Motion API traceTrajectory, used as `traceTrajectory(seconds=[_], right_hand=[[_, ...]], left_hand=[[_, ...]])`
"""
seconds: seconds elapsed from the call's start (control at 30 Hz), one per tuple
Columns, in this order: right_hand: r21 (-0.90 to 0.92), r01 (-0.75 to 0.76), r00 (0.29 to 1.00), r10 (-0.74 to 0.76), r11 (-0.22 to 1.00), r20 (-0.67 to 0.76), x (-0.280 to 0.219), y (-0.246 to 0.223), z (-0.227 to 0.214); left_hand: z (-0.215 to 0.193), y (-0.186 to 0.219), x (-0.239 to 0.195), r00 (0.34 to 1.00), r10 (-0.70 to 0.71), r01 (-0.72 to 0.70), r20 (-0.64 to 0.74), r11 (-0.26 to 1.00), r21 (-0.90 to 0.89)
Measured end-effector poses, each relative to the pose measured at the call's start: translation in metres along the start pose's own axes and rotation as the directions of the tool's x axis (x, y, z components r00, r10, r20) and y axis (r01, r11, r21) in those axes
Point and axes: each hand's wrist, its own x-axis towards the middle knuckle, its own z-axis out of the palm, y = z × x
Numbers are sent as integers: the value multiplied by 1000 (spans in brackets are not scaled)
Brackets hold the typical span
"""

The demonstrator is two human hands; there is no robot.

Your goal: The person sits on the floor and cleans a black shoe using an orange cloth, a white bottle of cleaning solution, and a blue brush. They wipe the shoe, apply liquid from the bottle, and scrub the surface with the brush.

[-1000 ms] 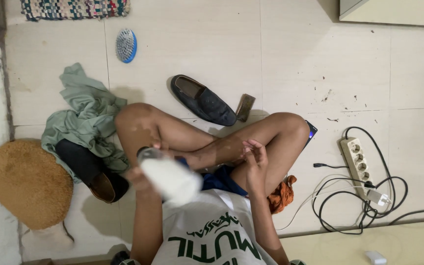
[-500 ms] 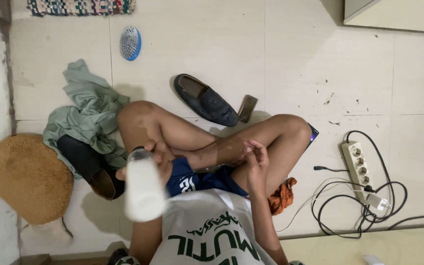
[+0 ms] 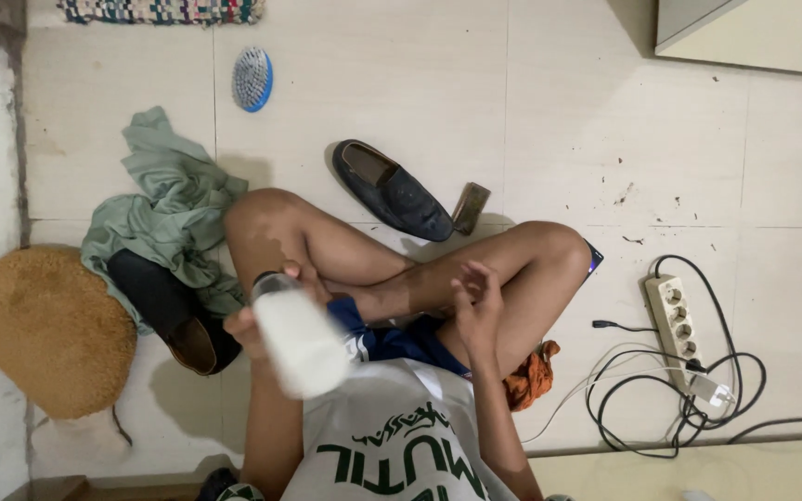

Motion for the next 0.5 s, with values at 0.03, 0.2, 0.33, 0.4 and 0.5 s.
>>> traceTrajectory(seconds=[0.03,0.2,0.33,0.4,0.5], right_hand=[[-2,-1,1000,1,1000,1,5,-13,2],[-460,172,938,-1,871,348,56,-34,32],[-733,303,892,90,609,444,99,36,73],[-871,283,894,220,401,391,111,41,90],[-889,329,883,230,317,409,126,73,107]], left_hand=[[13,9,1,1000,-1,1,-2,1000,0],[76,52,3,921,384,-143,-64,486,862],[-7,26,-13,981,195,-175,22,818,549],[-6,34,-15,970,242,-183,-10,758,626],[4,56,-15,950,308,-173,-52,659,732]])
